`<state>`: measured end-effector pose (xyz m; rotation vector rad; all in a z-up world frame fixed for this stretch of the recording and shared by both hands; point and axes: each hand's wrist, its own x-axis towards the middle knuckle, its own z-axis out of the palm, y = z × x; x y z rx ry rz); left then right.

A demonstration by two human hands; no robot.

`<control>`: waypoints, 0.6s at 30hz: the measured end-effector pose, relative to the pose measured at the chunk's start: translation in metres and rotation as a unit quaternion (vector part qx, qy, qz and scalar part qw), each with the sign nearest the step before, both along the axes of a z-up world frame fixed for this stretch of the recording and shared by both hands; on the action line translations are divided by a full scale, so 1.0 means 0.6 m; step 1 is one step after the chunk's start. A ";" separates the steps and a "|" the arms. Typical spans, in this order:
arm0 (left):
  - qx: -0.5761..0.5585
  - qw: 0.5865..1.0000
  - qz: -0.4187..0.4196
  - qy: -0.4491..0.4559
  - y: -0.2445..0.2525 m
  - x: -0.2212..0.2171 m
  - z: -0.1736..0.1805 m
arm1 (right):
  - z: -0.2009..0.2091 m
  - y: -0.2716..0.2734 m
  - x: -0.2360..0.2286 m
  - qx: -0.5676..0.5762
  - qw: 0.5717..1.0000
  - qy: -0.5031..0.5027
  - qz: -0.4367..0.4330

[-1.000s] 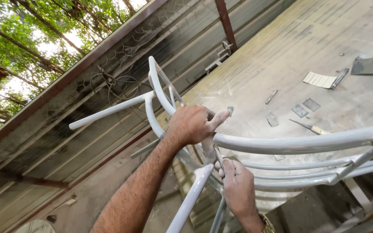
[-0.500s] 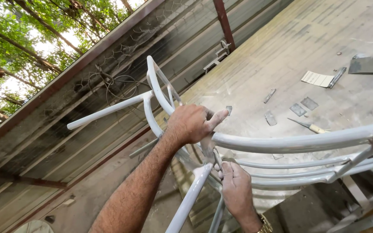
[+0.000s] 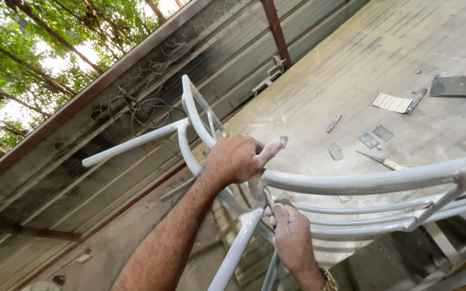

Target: Sanding and preparing a metal chair frame for painting or repair.

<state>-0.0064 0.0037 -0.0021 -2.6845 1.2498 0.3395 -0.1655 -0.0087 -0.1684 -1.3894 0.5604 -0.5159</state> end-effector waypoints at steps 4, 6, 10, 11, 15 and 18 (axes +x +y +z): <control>0.002 1.000 0.011 0.002 -0.001 -0.007 0.008 | 0.005 -0.013 0.005 0.079 0.996 -0.022 0.031; 0.006 1.000 0.009 -0.006 -0.006 -0.004 0.009 | -0.001 -0.021 0.011 0.115 0.992 -0.015 0.055; -0.001 1.000 0.007 -0.002 -0.007 -0.001 0.008 | -0.023 -0.028 0.016 0.097 0.991 -0.039 0.079; -0.004 1.000 0.014 0.006 -0.007 -0.006 0.002 | -0.025 -0.030 0.011 0.040 0.996 -0.026 0.075; 0.003 1.000 0.002 0.002 -0.003 0.000 -0.001 | -0.035 -0.025 0.018 0.217 0.968 -0.066 0.106; -0.010 1.000 0.000 -0.003 -0.005 0.005 0.001 | -0.040 -0.031 0.022 0.184 0.976 -0.051 0.106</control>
